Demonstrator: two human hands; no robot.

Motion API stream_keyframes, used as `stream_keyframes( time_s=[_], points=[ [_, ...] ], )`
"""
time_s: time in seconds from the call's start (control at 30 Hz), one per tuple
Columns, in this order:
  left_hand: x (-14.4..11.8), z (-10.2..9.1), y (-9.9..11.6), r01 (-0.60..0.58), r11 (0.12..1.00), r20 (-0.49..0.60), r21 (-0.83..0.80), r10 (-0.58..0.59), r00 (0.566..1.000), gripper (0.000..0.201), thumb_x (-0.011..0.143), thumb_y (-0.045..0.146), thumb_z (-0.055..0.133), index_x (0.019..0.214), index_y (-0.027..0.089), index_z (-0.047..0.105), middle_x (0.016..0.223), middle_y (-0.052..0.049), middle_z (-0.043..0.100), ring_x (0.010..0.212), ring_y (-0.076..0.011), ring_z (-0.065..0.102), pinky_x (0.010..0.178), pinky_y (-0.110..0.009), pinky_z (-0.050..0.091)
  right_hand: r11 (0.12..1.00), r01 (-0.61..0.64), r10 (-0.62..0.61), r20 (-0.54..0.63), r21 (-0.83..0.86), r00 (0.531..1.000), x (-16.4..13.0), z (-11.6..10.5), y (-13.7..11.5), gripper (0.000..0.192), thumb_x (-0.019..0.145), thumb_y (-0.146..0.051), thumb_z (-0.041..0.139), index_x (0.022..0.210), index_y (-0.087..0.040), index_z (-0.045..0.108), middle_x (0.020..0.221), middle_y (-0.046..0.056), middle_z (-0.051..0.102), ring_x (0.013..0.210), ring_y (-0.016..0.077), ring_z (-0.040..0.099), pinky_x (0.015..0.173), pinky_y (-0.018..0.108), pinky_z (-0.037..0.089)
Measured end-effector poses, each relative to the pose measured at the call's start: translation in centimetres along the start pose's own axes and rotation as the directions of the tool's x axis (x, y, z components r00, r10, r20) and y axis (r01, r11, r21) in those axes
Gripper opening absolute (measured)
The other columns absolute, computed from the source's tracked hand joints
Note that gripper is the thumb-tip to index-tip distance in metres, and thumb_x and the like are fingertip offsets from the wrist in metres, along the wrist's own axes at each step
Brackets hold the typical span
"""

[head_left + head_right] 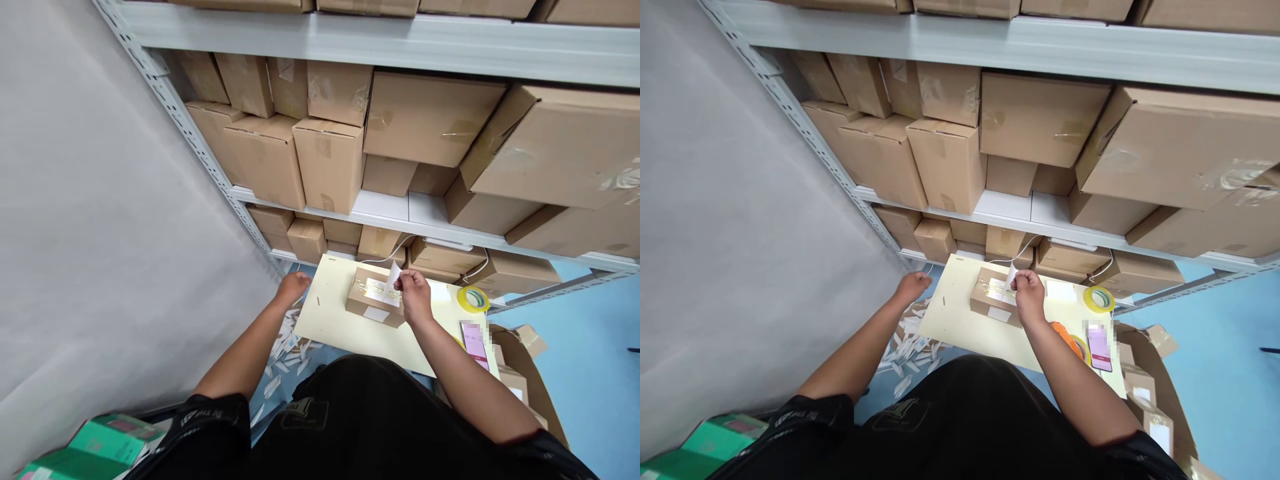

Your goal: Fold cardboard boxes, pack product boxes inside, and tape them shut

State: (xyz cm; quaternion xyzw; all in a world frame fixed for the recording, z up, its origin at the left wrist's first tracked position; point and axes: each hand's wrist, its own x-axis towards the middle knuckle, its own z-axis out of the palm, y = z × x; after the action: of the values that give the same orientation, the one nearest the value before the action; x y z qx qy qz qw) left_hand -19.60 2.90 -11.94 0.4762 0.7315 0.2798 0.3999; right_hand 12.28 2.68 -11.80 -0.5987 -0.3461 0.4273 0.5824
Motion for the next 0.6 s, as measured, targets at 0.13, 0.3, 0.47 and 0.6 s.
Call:
stream_keyframes(
  time_s=[0.13, 0.3, 0.47, 0.6],
  points=[
    [-0.3, 5.8, 5.3, -0.157, 0.974, 0.264, -0.164, 0.196, 0.944, 0.028, 0.086, 0.041, 0.076, 0.076, 0.016, 0.074, 0.077, -0.006, 0.074, 0.08, -0.0228, 0.072, 0.074, -0.031, 0.055, 0.989, 0.09, -0.086, 0.037, -0.115, 0.996, -0.8, 0.0, 0.3, 0.02, 0.084, -0.042, 0.066, 0.081, -0.022, 0.066, 0.068, -0.002, 0.065, 0.067, 0.0173, 0.061, 0.067, 0.03, 0.049],
    [-2.0, 11.0, 12.1, -0.127, 0.922, 0.452, -0.366, 0.296, 0.841, 0.035, 0.082, 0.051, 0.075, 0.076, 0.016, 0.071, 0.074, -0.007, 0.073, 0.067, -0.0182, 0.068, 0.065, -0.03, 0.053, 0.939, 0.269, -0.245, 0.13, -0.213, 0.961, -1.6, -0.3, 0.7, 0.024, 0.092, -0.044, 0.062, 0.085, -0.022, 0.067, 0.078, 0.0, 0.068, 0.073, 0.0184, 0.061, 0.072, 0.031, 0.05],
    [-2.5, 12.7, 13.5, -0.163, 0.94, 0.419, -0.301, 0.284, 0.863, 0.02, 0.077, 0.032, 0.074, 0.068, 0.017, 0.065, 0.063, -0.002, 0.066, 0.062, -0.0154, 0.063, 0.061, -0.026, 0.048, 0.822, 0.505, -0.451, 0.241, -0.264, 0.86, -2.2, -1.5, 0.3, 0.02, 0.094, -0.038, 0.061, 0.087, -0.022, 0.071, 0.089, 0.003, 0.07, 0.085, 0.0199, 0.064, 0.08, 0.034, 0.052],
    [-2.4, 12.4, 12.6, -0.412, 0.889, 0.357, -0.199, 0.457, 0.814, 0.015, 0.079, 0.029, 0.064, 0.068, 0.018, 0.065, 0.065, 0.001, 0.065, 0.064, -0.0141, 0.058, 0.06, -0.025, 0.041, 0.898, 0.377, -0.355, 0.131, -0.226, 0.926, -1.7, -3.4, 1.2, 0.02, 0.09, -0.042, 0.065, 0.088, -0.022, 0.072, 0.093, 0.004, 0.072, 0.089, 0.0214, 0.065, 0.086, 0.036, 0.053]
  ],
)
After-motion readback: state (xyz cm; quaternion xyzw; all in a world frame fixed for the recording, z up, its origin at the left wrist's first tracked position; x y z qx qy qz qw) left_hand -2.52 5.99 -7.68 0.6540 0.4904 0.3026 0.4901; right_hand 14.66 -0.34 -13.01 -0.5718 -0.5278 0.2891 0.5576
